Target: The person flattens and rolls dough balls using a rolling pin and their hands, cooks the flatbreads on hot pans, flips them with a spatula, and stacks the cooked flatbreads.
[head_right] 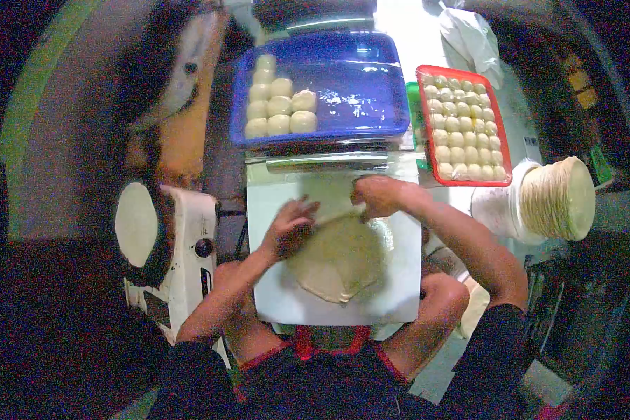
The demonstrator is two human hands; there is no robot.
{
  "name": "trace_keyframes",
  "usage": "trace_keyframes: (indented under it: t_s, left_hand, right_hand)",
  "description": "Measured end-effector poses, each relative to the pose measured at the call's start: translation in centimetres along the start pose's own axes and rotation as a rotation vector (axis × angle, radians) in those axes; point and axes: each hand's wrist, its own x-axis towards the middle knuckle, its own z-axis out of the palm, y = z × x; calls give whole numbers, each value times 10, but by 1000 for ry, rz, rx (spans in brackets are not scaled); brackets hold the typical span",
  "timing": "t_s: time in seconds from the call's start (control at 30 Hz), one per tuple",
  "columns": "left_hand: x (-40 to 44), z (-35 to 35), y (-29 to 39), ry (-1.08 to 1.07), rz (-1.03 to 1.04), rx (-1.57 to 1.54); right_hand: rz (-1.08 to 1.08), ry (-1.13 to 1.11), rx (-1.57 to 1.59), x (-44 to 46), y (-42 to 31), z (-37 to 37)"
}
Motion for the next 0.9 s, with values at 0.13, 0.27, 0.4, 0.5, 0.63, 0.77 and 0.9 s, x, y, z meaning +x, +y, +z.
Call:
trace_keyframes:
  t_s: [0.13,0.27,0.4,0.5,0.63,0.77,0.9]
  left_hand:
    - [-18,17,35,34,-505,-349]
    - [-33,34,34,96,-698,-482]
    - [-55,14,63,-212,-884,-881]
    - [-88,-17,95,-433,-952,-1157]
    - [-125,-106,178,-320,-1289,-1300]
    - [-247,-141,165,-77,-1146,-1683]
    - [-356,-272,205,278,-1158,-1201]
  right_hand:
    - [-214,-283,1099,0,18,26]
    - [-138,-71,1376,-32,-19,47]
    - [-79,-183,1203,-56,-75,40]
    - [-93,-296,1174,-61,-124,24]
    - [-102,-426,997,-58,-230,-28]
    - [-316,-455,635,2,-347,-57]
    - [-550,-498,439,108,-467,-55]
